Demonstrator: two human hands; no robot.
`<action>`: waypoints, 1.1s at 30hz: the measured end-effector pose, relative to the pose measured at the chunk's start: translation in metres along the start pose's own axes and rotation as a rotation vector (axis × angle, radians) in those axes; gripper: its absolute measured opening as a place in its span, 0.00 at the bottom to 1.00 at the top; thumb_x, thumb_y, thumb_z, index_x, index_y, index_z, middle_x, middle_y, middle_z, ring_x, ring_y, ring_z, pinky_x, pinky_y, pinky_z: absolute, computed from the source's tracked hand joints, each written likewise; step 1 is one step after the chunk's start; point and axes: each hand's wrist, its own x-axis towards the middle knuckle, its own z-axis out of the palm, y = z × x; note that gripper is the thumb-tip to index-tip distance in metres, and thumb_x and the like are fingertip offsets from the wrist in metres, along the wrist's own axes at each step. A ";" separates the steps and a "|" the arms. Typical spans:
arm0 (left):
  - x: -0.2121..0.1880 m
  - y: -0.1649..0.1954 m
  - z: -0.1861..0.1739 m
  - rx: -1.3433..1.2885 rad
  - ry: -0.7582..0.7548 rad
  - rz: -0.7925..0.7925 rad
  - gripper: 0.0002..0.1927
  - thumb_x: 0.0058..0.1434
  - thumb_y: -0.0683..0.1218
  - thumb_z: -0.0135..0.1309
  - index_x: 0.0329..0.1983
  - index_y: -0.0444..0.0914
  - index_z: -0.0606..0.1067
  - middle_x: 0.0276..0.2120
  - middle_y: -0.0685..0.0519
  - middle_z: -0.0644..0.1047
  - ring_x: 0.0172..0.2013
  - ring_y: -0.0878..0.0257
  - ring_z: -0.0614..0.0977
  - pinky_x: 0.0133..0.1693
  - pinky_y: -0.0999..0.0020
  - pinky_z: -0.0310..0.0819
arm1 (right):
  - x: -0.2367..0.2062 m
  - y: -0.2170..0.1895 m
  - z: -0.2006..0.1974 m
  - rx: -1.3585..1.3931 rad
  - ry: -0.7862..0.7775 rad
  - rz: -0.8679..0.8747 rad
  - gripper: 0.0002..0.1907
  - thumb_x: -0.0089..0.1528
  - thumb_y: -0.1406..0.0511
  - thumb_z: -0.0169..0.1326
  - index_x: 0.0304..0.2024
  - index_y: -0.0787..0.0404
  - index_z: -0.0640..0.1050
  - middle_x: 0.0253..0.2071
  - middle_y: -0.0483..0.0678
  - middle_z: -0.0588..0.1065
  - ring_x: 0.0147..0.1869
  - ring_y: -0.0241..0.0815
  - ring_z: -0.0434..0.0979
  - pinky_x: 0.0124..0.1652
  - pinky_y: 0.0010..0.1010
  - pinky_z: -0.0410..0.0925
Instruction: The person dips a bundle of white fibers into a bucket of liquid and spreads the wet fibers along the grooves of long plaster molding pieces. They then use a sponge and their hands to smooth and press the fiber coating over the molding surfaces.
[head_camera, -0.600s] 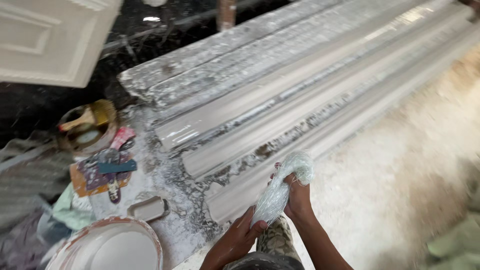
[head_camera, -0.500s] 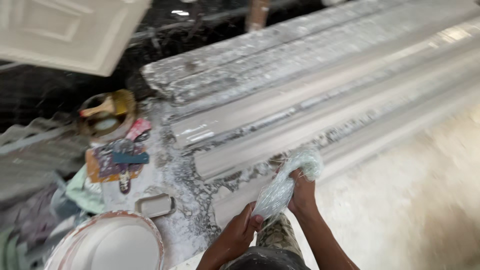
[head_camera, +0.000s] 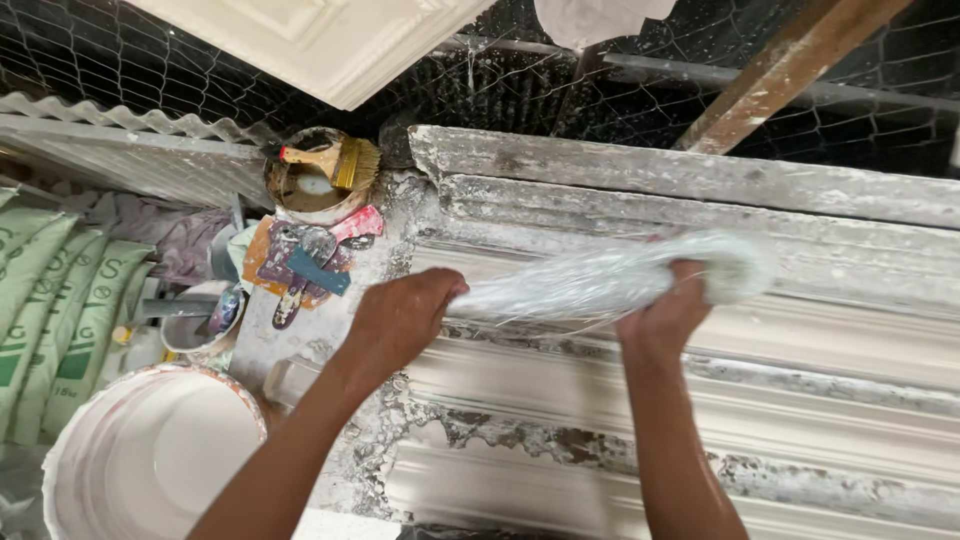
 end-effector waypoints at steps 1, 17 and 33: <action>0.011 -0.007 0.002 0.007 0.014 0.018 0.05 0.66 0.44 0.52 0.41 0.41 0.77 0.34 0.48 0.83 0.32 0.48 0.84 0.32 0.52 0.76 | 0.015 -0.008 -0.006 -0.002 0.018 0.013 0.09 0.70 0.66 0.46 0.49 0.63 0.74 0.46 0.51 0.75 0.50 0.45 0.77 0.53 0.41 0.76; 0.028 -0.102 0.080 0.086 -0.042 0.066 0.20 0.81 0.56 0.36 0.65 0.42 0.71 0.66 0.46 0.74 0.72 0.51 0.73 0.74 0.59 0.64 | -0.027 -0.037 -0.062 -0.483 0.655 0.298 0.15 0.69 0.52 0.46 0.46 0.54 0.72 0.53 0.44 0.72 0.55 0.41 0.71 0.49 0.55 0.65; 0.008 -0.129 0.022 0.575 -0.664 -0.232 0.26 0.66 0.43 0.44 0.67 0.32 0.60 0.64 0.33 0.64 0.58 0.37 0.73 0.55 0.44 0.70 | 0.044 -0.094 -0.132 -0.358 0.324 -0.279 0.19 0.68 0.67 0.52 0.54 0.64 0.59 0.62 0.57 0.62 0.70 0.52 0.62 0.75 0.55 0.61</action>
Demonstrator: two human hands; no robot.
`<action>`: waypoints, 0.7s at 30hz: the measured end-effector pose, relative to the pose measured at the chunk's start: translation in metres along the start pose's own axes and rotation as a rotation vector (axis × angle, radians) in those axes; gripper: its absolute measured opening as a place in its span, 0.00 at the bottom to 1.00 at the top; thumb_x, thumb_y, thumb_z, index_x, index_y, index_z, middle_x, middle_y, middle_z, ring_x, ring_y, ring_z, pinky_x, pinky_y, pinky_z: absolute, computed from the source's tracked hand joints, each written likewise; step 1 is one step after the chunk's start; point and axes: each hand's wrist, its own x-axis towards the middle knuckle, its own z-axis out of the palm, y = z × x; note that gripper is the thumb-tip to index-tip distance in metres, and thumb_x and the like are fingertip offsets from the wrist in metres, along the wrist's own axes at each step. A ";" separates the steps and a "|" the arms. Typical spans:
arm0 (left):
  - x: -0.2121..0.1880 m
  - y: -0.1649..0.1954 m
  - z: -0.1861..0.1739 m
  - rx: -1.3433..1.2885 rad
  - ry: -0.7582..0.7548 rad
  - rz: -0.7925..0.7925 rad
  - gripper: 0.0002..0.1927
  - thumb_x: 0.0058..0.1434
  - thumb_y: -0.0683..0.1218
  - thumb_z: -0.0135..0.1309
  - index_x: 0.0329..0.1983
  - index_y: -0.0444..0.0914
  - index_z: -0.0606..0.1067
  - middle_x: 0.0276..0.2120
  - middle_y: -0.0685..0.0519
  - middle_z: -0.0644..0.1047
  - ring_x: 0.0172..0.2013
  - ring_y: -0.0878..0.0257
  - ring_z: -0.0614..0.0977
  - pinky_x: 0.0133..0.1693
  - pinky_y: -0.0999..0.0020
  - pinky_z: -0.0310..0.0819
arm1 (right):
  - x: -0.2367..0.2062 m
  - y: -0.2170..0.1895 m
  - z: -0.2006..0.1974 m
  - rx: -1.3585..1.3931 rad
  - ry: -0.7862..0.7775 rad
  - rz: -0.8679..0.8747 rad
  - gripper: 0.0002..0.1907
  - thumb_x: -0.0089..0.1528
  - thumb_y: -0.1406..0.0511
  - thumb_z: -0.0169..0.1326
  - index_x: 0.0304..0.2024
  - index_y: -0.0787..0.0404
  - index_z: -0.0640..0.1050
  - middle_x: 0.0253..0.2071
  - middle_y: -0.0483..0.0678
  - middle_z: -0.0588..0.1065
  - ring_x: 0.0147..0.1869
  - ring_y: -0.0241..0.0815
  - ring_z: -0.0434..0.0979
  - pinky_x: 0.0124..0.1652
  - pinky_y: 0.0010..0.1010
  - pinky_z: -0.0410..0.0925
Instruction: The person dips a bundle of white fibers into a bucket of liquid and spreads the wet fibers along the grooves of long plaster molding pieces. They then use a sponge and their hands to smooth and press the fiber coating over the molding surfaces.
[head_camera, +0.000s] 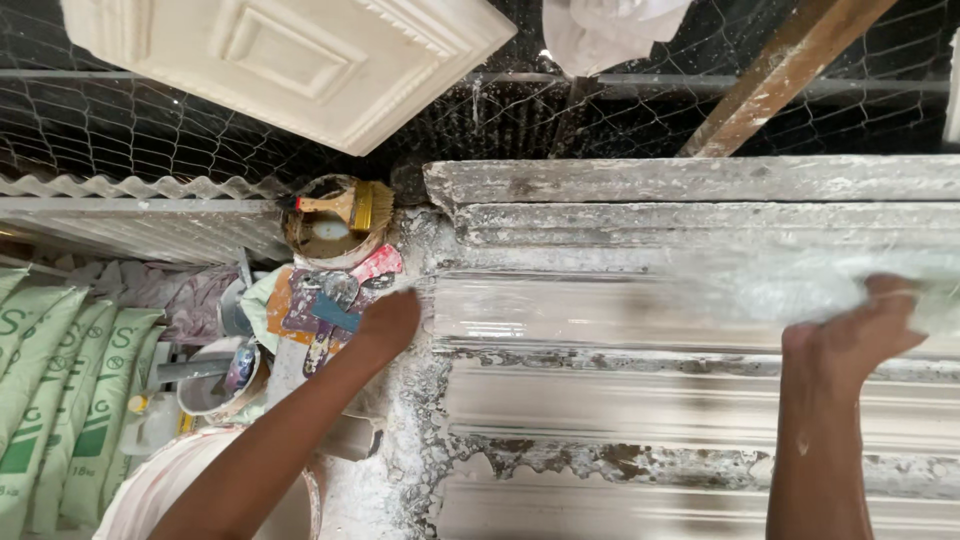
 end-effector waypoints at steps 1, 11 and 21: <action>0.001 0.002 0.000 0.136 -0.151 -0.129 0.34 0.65 0.45 0.46 0.72 0.30 0.53 0.70 0.28 0.56 0.63 0.31 0.67 0.59 0.40 0.65 | -0.011 0.001 -0.001 -0.033 0.020 0.028 0.20 0.66 0.66 0.53 0.55 0.63 0.59 0.61 0.56 0.62 0.70 0.52 0.64 0.73 0.56 0.61; -0.038 0.112 -0.007 -1.042 0.201 0.332 0.22 0.77 0.54 0.38 0.45 0.34 0.76 0.40 0.40 0.82 0.44 0.47 0.85 0.48 0.56 0.81 | -0.134 0.077 0.055 0.055 -0.074 0.178 0.16 0.67 0.67 0.54 0.55 0.59 0.65 0.53 0.49 0.66 0.59 0.46 0.65 0.68 0.50 0.63; -0.006 0.018 0.004 -0.044 -0.123 -0.084 0.29 0.74 0.57 0.34 0.71 0.35 0.54 0.63 0.33 0.63 0.61 0.37 0.69 0.55 0.34 0.66 | -0.011 -0.031 -0.003 -0.225 0.090 0.006 0.12 0.65 0.65 0.50 0.48 0.60 0.65 0.67 0.57 0.57 0.75 0.52 0.48 0.73 0.66 0.38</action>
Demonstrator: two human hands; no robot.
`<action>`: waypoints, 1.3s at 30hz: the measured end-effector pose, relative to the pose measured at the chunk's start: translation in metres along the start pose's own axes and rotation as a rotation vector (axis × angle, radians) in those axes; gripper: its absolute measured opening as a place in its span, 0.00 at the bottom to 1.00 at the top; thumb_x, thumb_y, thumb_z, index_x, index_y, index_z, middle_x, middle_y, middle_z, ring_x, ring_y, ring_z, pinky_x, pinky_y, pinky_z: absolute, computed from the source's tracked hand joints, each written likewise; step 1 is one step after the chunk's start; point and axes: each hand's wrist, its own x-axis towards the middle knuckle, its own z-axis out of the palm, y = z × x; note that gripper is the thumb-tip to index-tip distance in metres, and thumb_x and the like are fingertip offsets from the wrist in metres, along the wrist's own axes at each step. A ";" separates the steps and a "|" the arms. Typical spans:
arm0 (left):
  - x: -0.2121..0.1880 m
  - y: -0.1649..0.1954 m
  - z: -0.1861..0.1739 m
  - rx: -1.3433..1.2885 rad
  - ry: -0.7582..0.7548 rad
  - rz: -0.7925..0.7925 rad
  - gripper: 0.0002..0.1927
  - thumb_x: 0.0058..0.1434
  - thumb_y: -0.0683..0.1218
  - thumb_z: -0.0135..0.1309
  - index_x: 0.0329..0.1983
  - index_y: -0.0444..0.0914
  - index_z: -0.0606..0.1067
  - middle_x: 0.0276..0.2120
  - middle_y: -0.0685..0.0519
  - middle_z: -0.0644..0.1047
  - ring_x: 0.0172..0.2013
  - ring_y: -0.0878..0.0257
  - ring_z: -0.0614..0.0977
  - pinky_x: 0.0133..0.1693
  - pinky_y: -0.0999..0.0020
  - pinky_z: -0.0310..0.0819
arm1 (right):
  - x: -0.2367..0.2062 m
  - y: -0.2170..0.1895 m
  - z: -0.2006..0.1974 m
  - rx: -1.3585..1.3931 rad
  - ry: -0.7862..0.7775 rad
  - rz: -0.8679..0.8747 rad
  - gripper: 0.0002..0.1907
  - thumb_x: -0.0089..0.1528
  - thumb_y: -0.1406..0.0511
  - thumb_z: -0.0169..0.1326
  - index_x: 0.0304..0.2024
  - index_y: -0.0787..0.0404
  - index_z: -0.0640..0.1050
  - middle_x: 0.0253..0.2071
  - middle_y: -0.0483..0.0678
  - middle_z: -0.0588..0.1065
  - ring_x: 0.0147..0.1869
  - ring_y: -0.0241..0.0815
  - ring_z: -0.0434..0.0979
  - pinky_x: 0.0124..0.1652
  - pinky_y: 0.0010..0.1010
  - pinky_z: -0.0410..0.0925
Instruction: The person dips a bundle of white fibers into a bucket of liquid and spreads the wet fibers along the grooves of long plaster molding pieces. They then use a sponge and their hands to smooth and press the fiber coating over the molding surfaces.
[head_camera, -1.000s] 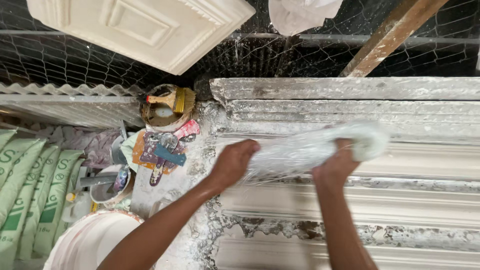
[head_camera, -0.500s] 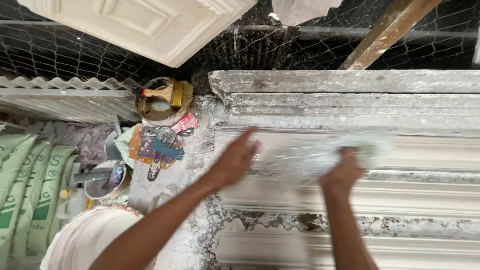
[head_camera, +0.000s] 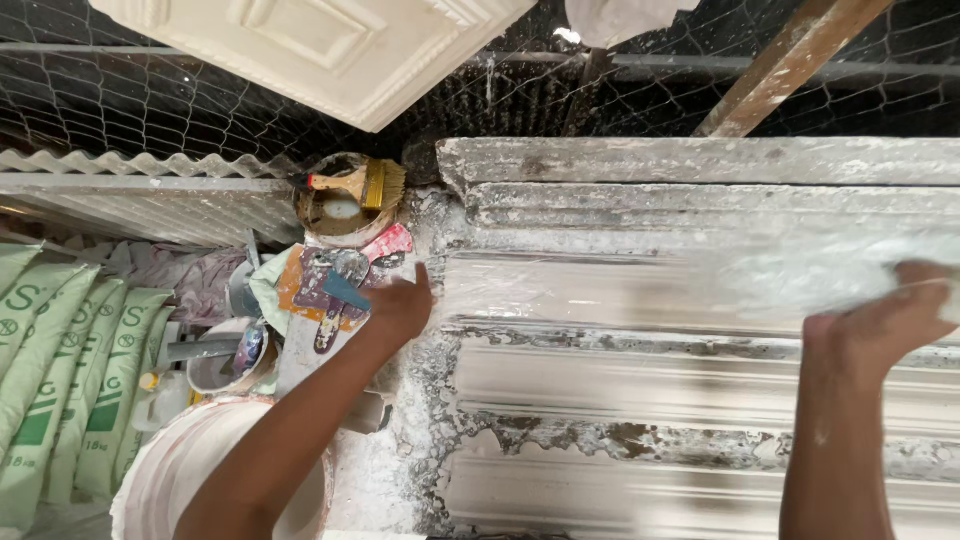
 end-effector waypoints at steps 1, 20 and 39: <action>-0.003 0.007 -0.005 0.034 -0.009 -0.086 0.36 0.71 0.58 0.35 0.77 0.36 0.46 0.70 0.32 0.54 0.67 0.32 0.60 0.59 0.26 0.58 | -0.015 0.003 0.004 0.064 -0.006 0.043 0.16 0.66 0.63 0.51 0.52 0.60 0.64 0.66 0.58 0.57 0.75 0.54 0.51 0.74 0.65 0.44; 0.019 0.142 0.032 -0.587 0.489 0.027 0.17 0.74 0.52 0.44 0.51 0.34 0.75 0.43 0.40 0.81 0.45 0.40 0.81 0.44 0.44 0.75 | 0.095 -0.048 0.056 0.408 -0.300 -0.155 0.21 0.64 0.77 0.55 0.55 0.67 0.62 0.49 0.52 0.66 0.51 0.45 0.67 0.56 0.42 0.69; -0.009 0.301 -0.003 -0.507 0.731 -0.057 0.20 0.76 0.55 0.44 0.41 0.35 0.78 0.29 0.41 0.81 0.29 0.47 0.84 0.32 0.54 0.78 | 0.243 -0.041 -0.009 0.264 -0.368 0.107 0.20 0.69 0.66 0.53 0.63 0.63 0.66 0.59 0.51 0.70 0.64 0.43 0.73 0.61 0.44 0.67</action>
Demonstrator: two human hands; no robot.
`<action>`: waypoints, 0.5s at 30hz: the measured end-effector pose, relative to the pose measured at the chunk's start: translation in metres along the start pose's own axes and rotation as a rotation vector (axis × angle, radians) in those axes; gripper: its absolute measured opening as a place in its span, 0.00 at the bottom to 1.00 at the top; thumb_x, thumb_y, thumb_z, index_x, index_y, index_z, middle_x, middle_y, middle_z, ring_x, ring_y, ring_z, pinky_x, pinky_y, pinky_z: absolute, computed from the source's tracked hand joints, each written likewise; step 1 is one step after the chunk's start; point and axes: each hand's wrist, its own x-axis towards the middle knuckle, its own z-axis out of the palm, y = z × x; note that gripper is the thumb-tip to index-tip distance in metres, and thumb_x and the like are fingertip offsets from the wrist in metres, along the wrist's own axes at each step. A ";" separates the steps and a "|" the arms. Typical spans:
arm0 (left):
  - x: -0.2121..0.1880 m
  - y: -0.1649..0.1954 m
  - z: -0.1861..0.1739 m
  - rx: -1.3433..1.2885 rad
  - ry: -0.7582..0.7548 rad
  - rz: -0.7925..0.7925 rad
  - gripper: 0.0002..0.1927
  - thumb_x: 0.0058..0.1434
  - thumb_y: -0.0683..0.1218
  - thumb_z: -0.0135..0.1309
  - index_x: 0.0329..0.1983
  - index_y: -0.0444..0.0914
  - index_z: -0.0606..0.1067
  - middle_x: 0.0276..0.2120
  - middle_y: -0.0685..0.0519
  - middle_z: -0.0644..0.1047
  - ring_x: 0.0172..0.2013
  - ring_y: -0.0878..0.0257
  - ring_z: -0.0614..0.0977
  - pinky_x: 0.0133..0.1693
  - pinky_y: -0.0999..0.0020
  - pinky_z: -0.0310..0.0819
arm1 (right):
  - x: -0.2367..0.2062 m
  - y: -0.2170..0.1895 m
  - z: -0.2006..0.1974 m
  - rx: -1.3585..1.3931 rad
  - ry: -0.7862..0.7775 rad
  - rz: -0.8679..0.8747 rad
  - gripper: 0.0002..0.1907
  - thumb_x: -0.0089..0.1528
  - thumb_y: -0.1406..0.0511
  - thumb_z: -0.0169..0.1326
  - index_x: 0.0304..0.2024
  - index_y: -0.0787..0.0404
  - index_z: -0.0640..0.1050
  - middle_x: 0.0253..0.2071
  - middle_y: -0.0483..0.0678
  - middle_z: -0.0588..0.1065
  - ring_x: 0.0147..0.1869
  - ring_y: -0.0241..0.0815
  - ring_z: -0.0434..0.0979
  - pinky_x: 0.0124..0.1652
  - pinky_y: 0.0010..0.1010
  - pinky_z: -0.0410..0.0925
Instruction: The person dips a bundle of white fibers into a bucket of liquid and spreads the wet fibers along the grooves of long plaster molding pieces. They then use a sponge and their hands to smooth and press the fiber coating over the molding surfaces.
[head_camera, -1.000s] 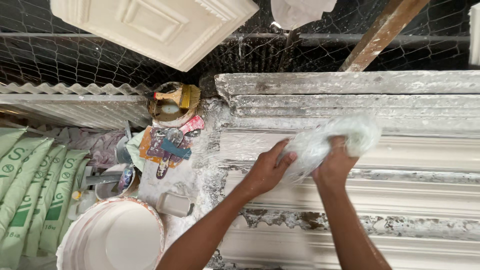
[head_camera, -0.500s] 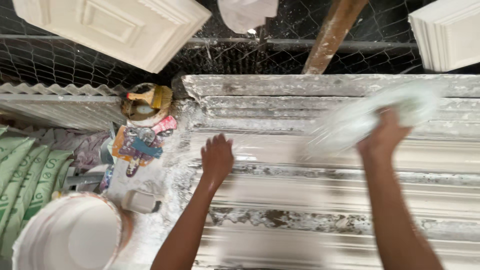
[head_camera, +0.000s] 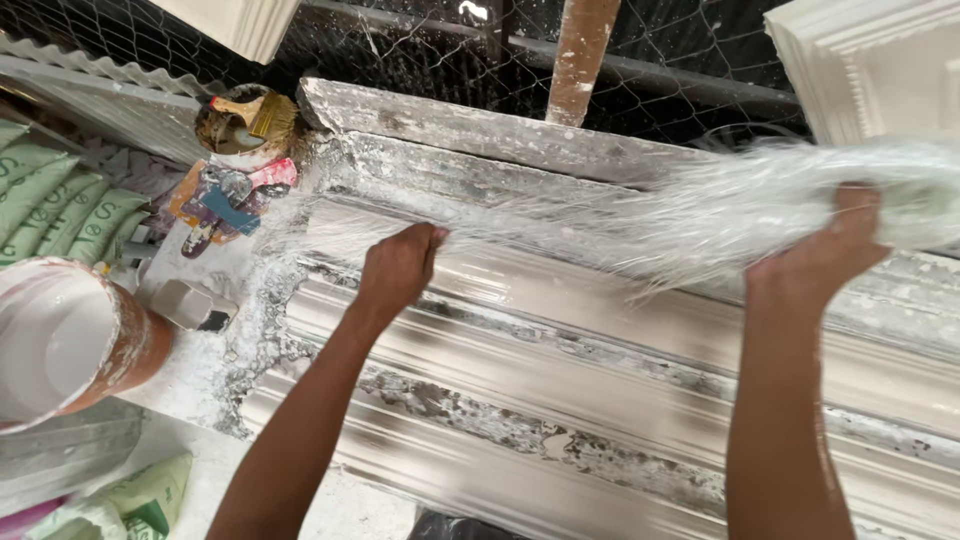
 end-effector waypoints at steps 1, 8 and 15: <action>0.001 -0.009 0.001 0.103 -0.106 -0.124 0.21 0.76 0.56 0.41 0.45 0.34 0.76 0.32 0.40 0.81 0.33 0.46 0.84 0.34 0.52 0.79 | 0.008 -0.005 -0.009 0.088 -0.118 -0.047 0.18 0.71 0.67 0.53 0.60 0.66 0.67 0.58 0.53 0.70 0.63 0.46 0.73 0.63 0.47 0.69; -0.015 0.044 0.018 -0.316 0.198 -0.023 0.29 0.81 0.60 0.32 0.65 0.33 0.69 0.56 0.32 0.77 0.57 0.41 0.81 0.60 0.50 0.76 | -0.086 0.063 -0.027 0.068 -0.182 0.027 0.31 0.72 0.67 0.51 0.73 0.53 0.51 0.64 0.50 0.65 0.63 0.43 0.70 0.62 0.39 0.72; -0.039 0.090 0.045 -0.773 -0.021 0.070 0.18 0.77 0.54 0.45 0.45 0.38 0.80 0.31 0.47 0.83 0.30 0.60 0.82 0.36 0.62 0.80 | -0.094 0.077 -0.022 0.062 -0.100 0.241 0.36 0.72 0.46 0.31 0.76 0.57 0.52 0.71 0.55 0.63 0.72 0.50 0.65 0.69 0.53 0.61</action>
